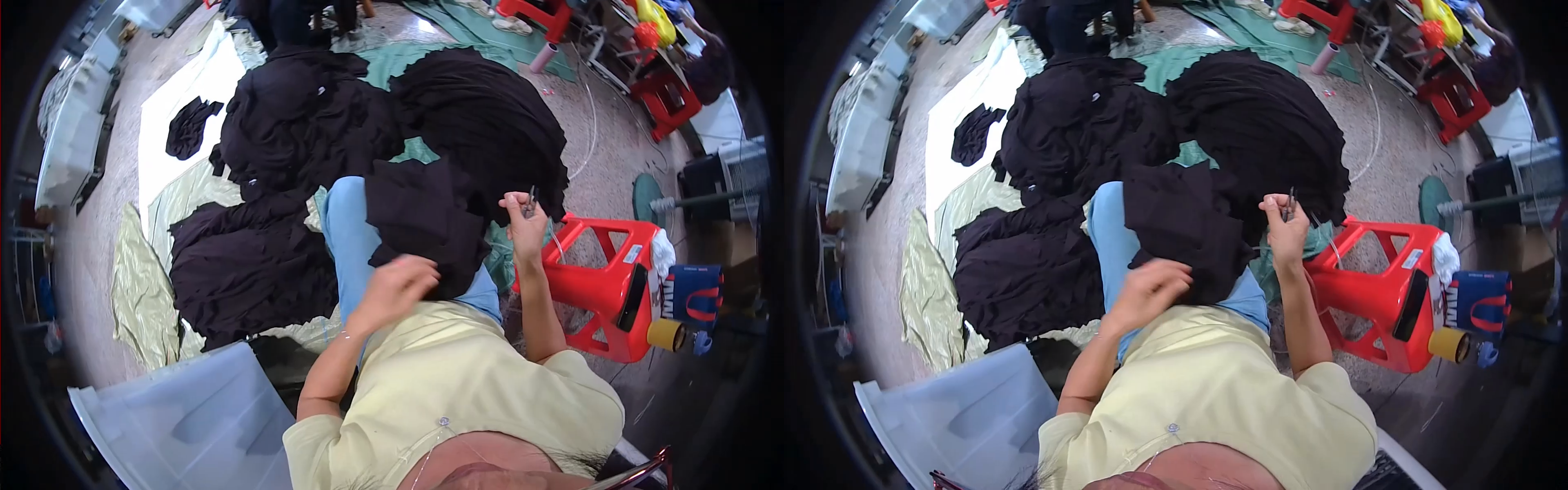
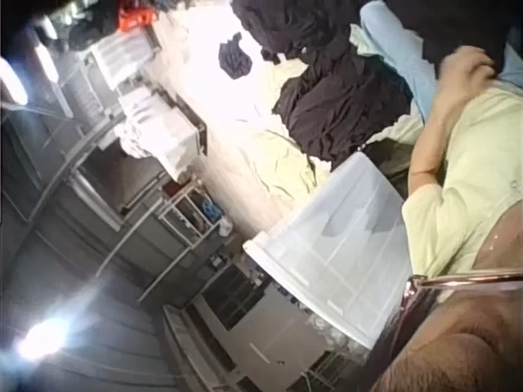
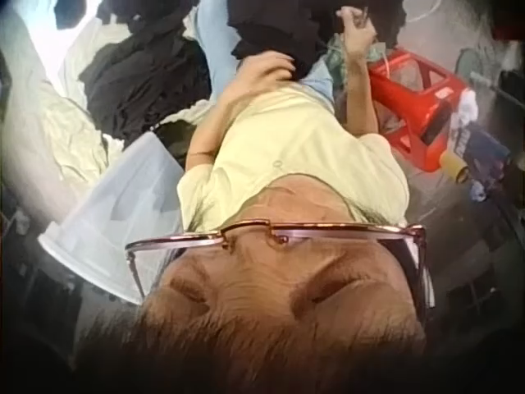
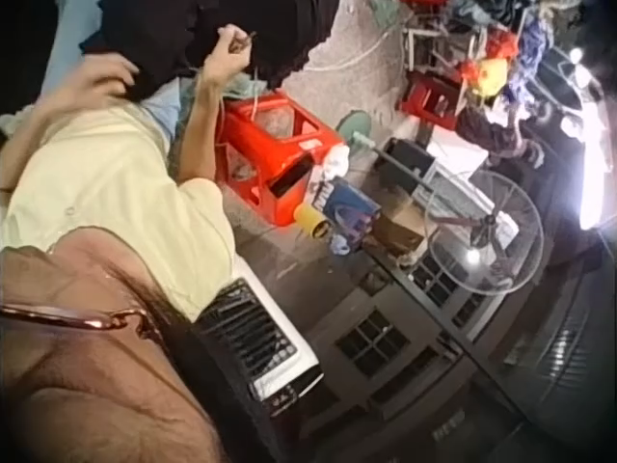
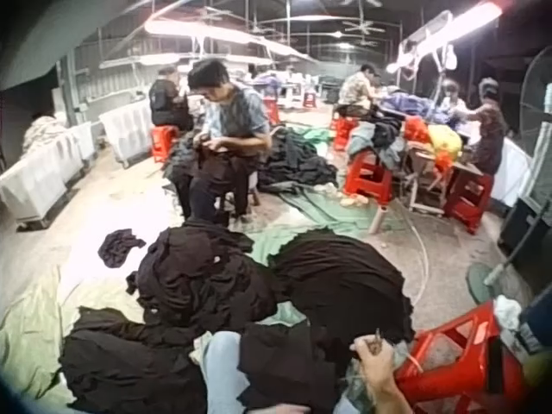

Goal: Trimming loose threads from black fabric garment pieces using small scissors.

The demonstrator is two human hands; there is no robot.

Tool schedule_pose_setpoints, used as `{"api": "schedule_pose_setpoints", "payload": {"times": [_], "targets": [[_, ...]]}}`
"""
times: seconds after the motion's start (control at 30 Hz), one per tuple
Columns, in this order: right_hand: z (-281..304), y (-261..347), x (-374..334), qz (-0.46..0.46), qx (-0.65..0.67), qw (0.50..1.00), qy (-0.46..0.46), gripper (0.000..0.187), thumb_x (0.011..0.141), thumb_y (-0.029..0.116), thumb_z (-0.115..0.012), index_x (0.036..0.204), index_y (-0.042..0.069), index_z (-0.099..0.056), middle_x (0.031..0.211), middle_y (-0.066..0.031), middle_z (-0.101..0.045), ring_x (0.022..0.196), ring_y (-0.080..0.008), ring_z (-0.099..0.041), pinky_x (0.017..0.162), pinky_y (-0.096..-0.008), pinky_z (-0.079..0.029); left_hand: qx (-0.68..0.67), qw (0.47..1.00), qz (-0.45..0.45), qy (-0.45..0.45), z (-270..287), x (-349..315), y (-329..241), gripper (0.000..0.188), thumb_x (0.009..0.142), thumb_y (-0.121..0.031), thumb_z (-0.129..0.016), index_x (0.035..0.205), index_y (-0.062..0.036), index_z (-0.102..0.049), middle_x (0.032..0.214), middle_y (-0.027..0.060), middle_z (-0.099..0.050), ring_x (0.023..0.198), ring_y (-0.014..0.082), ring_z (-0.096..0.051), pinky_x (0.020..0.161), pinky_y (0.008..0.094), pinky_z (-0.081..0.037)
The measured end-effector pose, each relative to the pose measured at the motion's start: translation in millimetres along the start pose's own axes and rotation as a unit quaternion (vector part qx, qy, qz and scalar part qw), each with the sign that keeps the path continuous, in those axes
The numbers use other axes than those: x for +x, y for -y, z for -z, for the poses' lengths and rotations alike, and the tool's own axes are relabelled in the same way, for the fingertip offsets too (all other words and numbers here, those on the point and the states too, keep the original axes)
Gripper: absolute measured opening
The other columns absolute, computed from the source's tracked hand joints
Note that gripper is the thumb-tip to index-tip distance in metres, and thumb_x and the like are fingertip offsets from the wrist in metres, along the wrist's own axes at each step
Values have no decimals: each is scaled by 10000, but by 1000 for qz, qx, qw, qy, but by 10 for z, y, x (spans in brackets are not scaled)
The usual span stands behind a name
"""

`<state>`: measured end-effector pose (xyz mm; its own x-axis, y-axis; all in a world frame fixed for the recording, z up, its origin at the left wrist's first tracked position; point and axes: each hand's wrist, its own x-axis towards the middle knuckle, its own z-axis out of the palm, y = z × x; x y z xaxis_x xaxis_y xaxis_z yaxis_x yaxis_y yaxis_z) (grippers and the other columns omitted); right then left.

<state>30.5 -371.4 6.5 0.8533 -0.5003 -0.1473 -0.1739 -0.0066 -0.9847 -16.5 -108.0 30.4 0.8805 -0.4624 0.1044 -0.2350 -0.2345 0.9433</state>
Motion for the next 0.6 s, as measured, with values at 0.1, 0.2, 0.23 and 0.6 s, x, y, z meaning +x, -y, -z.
{"api": "schedule_pose_setpoints", "payload": {"times": [0.1, 0.2, 0.23, 0.6], "targets": [[-28, -91, 5, 30, -46, 999, 3, 147, 905, 162, -649, 909, 15, -656, 806, -25, -664, 721, -71, -570, 679, -228, -447, -1, 964, 137, -230, 234, -2, 213, 112, 879, -84, -612, 953, -11, -657, 899, 98, -676, 794, 183, -648, 718, 295, -504], [-210, -117, 48, 96, -76, 991, 59, 141, 875, 137, -660, 904, -1, -660, 798, -32, -665, 767, -89, -598, 724, -241, -468, -14, 942, 187, -278, 381, 51, 539, 317, 896, -88, -583, 1207, -33, -553, 1007, 105, -655, 875, 162, -622, 778, 292, -495], [-345, -20, 16, 126, -92, 984, 83, 143, 864, 133, -667, 911, -2, -662, 791, -35, -665, 777, -95, -608, 732, -244, -474, -50, 938, 211, -271, 402, 64, 660, 377, 896, -78, -581, 1265, -37, -518, 1054, 118, -642, 913, 167, -615, 805, 292, -491], [-1000, 796, -128, 362, -317, 832, 276, 174, 751, 174, -738, 849, 81, -628, 771, -108, -647, 695, -290, -653, 582, -372, -487, -144, 947, 97, -271, 186, 376, 508, 505, 820, 77, -600, 1296, -46, -486, 1226, 38, -544, 919, 93, -542, 823, 229, -459]]}}
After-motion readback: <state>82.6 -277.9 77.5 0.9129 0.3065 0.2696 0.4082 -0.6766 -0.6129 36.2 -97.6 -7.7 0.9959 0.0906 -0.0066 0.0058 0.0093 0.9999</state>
